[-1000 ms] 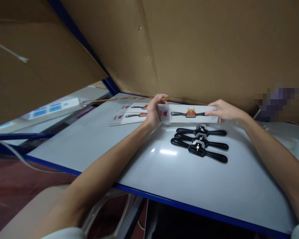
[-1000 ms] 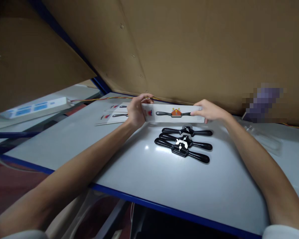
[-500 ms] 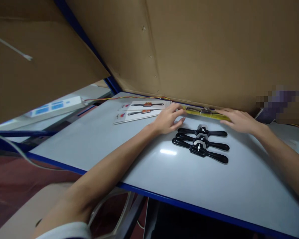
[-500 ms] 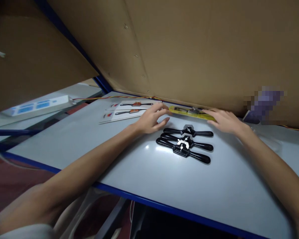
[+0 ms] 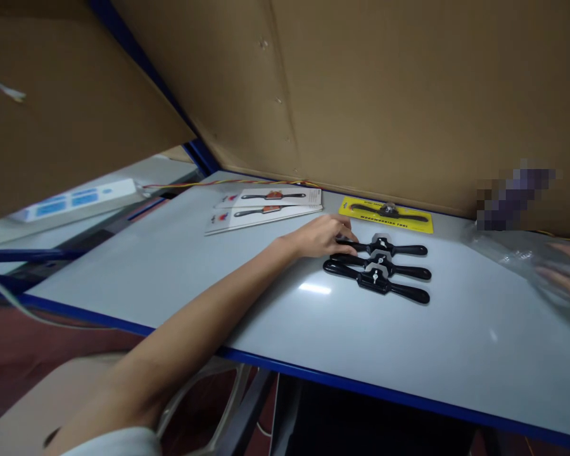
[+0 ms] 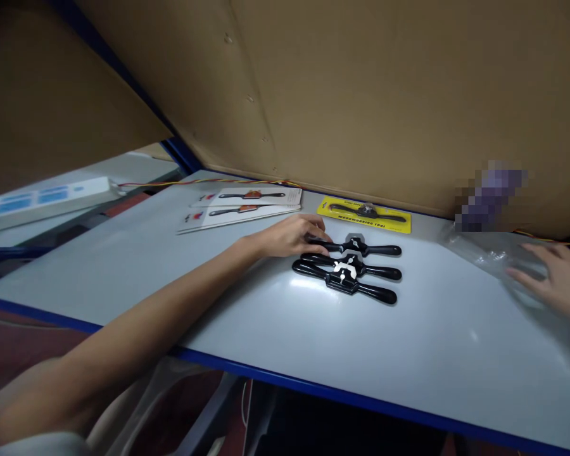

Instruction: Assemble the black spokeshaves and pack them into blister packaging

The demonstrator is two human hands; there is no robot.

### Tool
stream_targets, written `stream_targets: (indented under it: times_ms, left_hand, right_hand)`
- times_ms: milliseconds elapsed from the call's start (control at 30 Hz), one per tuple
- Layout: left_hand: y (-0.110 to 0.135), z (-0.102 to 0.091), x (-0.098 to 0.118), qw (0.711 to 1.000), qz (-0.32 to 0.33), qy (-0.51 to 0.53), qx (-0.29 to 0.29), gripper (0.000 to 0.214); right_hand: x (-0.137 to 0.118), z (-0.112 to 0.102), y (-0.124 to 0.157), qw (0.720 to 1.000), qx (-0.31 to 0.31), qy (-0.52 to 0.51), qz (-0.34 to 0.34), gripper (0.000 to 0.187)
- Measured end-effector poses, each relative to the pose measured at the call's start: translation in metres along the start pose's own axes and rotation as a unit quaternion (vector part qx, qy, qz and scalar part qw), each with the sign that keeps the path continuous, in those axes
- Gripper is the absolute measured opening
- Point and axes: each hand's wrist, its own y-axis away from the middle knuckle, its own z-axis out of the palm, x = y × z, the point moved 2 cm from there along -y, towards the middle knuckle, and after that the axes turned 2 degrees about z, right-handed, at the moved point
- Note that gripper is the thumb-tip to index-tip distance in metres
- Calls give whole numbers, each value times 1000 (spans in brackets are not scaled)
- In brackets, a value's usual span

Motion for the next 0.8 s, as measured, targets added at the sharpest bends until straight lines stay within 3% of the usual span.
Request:
stream_targets:
  times_ms: [100, 200, 300, 367, 467, 567, 633, 700, 767, 800]
  left_hand:
    - [-2, 0, 0, 1000, 10, 8, -1, 30]
    - [-2, 2, 0, 1000, 12, -14, 6, 24]
    - [0, 4, -3, 999, 15, -44, 8, 27]
    - [1, 4, -7, 998, 16, -52, 15, 29]
    - [2, 4, -13, 998, 24, -50, 24, 32]
    - [1, 7, -17, 998, 34, -50, 32, 34]
    - [-1, 8, -16, 996, 39, -55, 53, 34]
    - [-3, 8, -11, 993, 42, -62, 88, 35]
    - [-4, 7, -4, 988, 44, -64, 134, 37]
    - [-5, 6, 1, 985, 43, -57, 160, 37]
  right_hand:
    - [3, 9, 7, 996, -69, -56, -23, 49]
    - [-36, 4, 5, 993, -67, -87, -42, 33]
    - [-78, 0, -8, 990, -39, -91, -98, 51]
    - [-96, 2, -19, 987, -61, -98, -113, 61]
    - [-113, -2, -29, 983, -88, -118, -113, 58]
    - [-135, -23, -30, 983, -13, -128, -132, 54]
    - [-161, -40, -28, 974, 53, -153, -157, 55]
    - [-194, -50, -27, 960, 81, -204, -175, 60]
    - [-230, -48, -29, 937, 57, -295, -179, 59]
    - [-247, -43, -31, 927, 8, -328, -180, 57]
